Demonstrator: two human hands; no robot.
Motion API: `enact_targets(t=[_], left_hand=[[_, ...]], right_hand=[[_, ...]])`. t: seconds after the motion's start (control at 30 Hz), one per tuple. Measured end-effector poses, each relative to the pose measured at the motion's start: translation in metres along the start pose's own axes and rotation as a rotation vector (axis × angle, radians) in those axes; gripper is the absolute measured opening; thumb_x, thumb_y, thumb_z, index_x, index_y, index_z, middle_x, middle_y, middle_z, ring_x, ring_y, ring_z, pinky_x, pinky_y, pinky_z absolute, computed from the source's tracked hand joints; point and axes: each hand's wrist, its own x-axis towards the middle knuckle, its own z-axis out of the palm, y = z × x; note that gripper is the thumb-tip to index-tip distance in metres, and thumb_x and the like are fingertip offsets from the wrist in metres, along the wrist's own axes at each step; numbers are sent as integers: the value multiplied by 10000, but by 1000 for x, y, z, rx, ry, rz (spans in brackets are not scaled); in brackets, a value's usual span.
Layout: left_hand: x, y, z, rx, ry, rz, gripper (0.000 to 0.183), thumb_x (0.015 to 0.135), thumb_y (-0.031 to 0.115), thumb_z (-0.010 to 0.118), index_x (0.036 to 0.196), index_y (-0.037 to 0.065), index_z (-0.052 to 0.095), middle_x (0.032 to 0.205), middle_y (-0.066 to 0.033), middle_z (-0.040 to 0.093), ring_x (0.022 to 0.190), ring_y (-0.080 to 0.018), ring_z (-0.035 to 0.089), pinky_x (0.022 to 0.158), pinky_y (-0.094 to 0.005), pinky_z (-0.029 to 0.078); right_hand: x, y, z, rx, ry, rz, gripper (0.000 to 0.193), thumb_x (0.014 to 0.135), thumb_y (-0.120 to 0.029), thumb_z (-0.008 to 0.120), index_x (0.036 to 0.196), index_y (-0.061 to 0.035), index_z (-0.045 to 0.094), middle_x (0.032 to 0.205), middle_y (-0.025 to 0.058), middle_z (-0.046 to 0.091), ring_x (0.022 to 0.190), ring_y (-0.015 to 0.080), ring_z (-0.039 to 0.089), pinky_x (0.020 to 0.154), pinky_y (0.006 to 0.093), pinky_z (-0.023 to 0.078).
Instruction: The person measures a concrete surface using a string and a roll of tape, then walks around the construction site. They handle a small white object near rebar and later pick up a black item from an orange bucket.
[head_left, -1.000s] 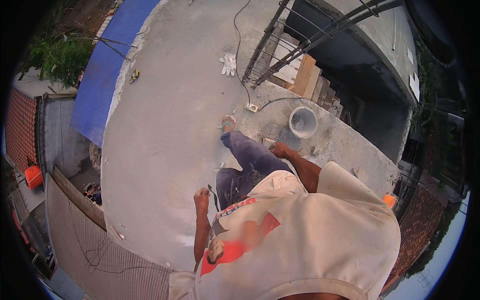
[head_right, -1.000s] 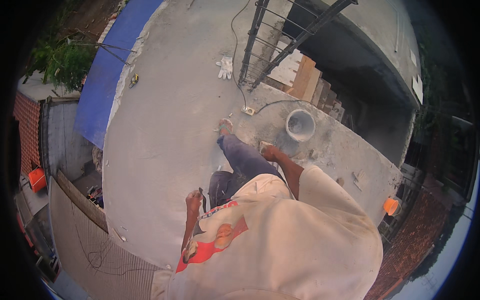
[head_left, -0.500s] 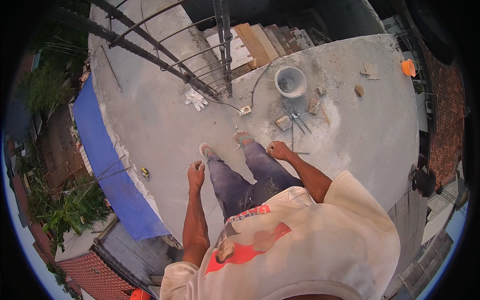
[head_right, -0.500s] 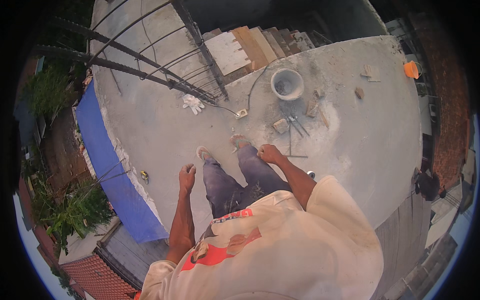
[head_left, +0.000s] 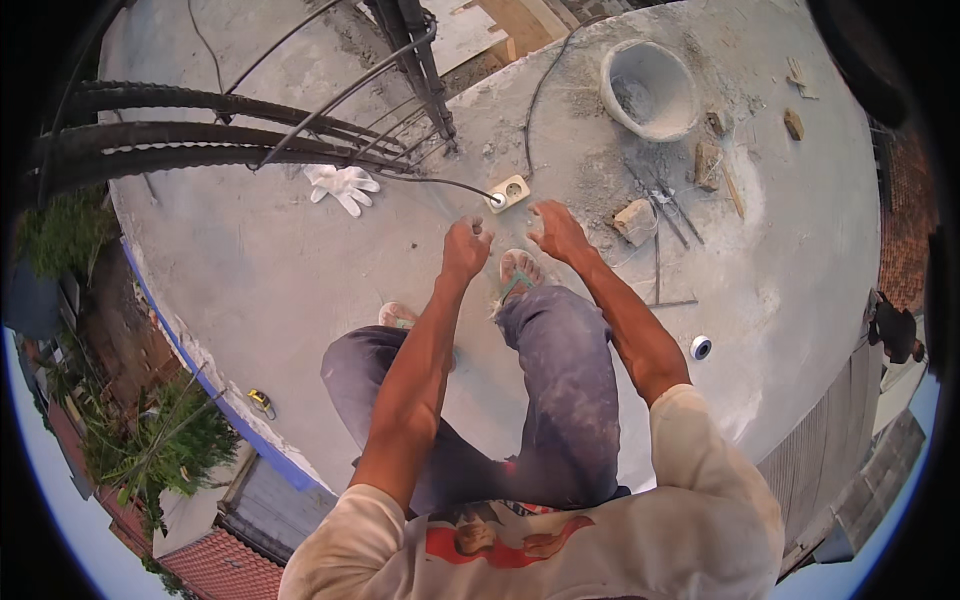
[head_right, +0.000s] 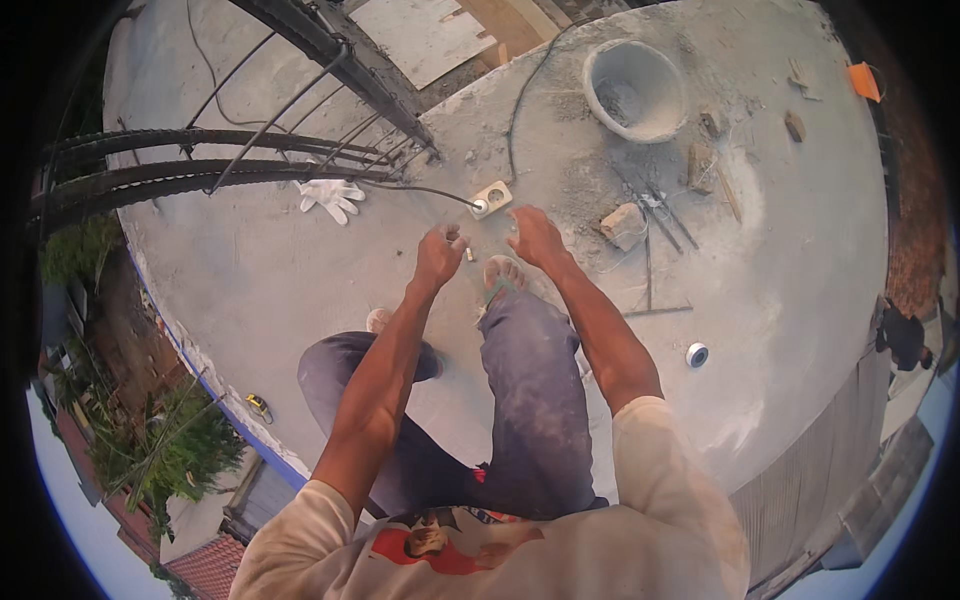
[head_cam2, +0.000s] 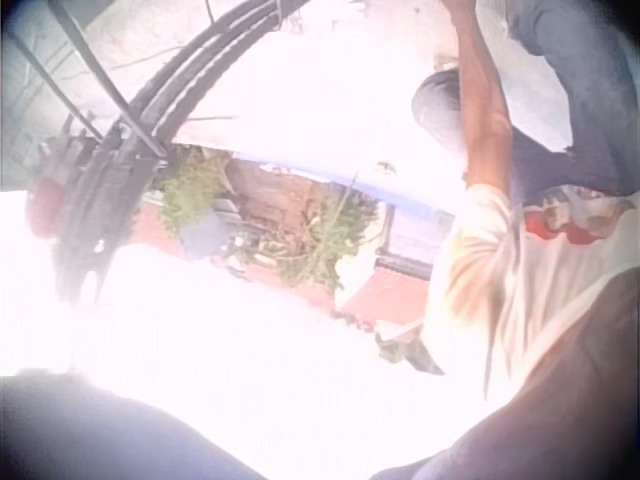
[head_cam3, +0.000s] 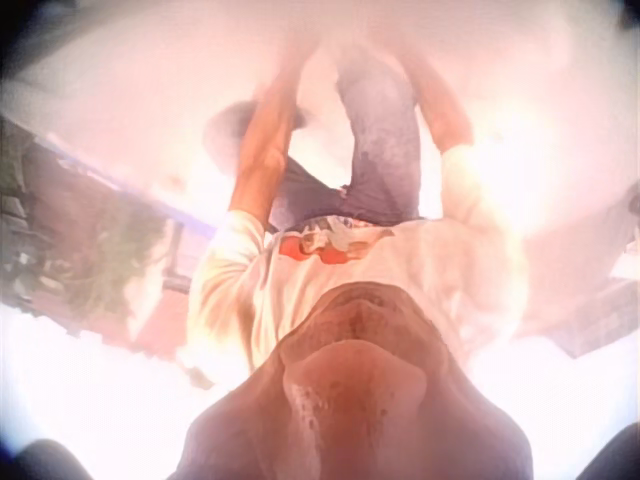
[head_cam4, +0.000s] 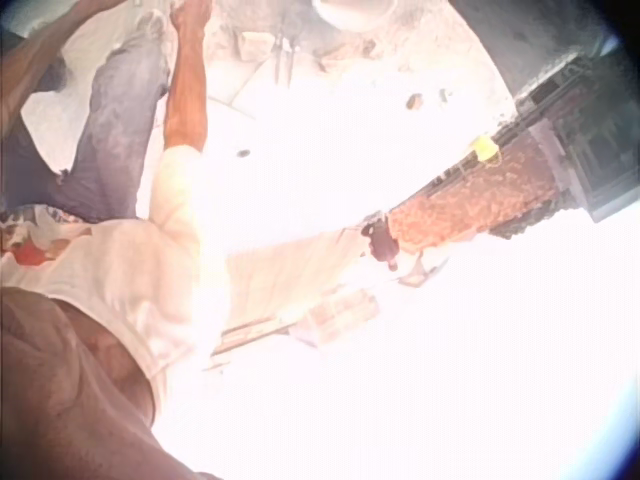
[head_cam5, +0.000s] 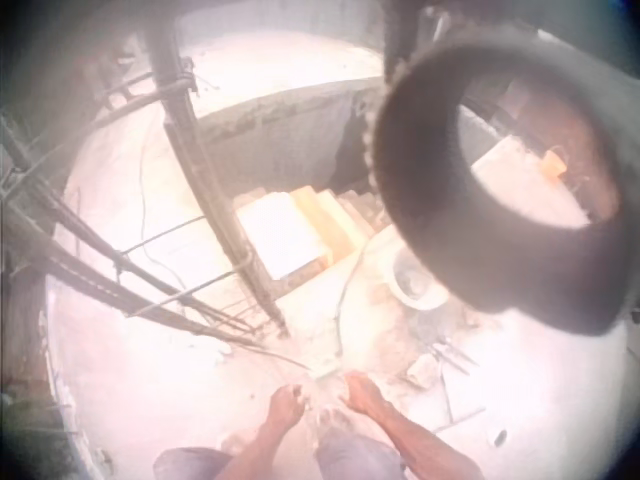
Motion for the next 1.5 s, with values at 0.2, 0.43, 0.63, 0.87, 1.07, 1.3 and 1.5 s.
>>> enact_targets(t=[0.2, 0.43, 0.63, 0.87, 1.07, 1.3, 1.5], left_hand=[[68, -67, 78, -248, 309, 120, 399, 837, 163, 811, 1132, -62, 666, 1070, -181, 676, 903, -243, 695, 813, -371, 562], [92, -84, 104, -317, 444, 263, 226, 916, 165, 790, 961, -22, 671, 920, -105, 629, 821, -174, 642, 723, -337, 527], [82, -59, 99, -1120, 337, 214, 449, 1103, 403, 501, 1042, -14, 656, 892, -73, 685, 834, -153, 627, 770, -311, 501], [94, -74, 91, -1285, 250, 219, 531, 1122, 467, 417, 1070, -16, 631, 870, -68, 645, 828, -156, 602, 813, -302, 480], [88, -94, 91, -597, 375, 509, 291, 943, 204, 703, 1116, -22, 641, 1145, -163, 617, 1014, -283, 594, 898, -380, 478], [88, -117, 96, -50, 527, 576, 552, 670, -31, 782, 1198, 11, 628, 1265, -205, 618, 1182, -423, 562, 1015, -515, 442], [85, -133, 91, -88, 418, 510, 627, 662, 19, 804, 1258, 38, 612, 1256, -183, 622, 1189, -414, 550, 1033, -521, 420]], right_hand=[[87, 19, 55, -59, 67, -424, 646, 715, -182, 880, 1308, -122, 628, 1308, 102, 635, 1293, 311, 554, 1128, 473, 397], [111, 53, 82, -84, 4, -627, 560, 707, -235, 887, 1215, -117, 683, 1198, 72, 666, 1184, 297, 596, 1075, 465, 422], [106, 60, 85, -97, 41, -615, 559, 706, -286, 889, 1198, -106, 693, 1171, 66, 671, 1109, 290, 610, 970, 445, 475], [98, 41, 104, -86, 114, -623, 605, 673, -288, 914, 1209, -110, 696, 1174, 59, 673, 1108, 289, 610, 947, 437, 483], [98, 48, 108, -64, 128, -547, 637, 704, -320, 900, 1272, -123, 691, 1198, 63, 679, 1158, 278, 600, 973, 440, 481], [102, 38, 99, -89, 60, -490, 623, 727, -253, 879, 1299, -118, 675, 1249, 83, 664, 1195, 294, 587, 1029, 459, 448], [71, -10, 81, -128, 105, -391, 612, 707, -114, 873, 1280, -102, 659, 1223, 101, 614, 1185, 318, 587, 991, 461, 468]])
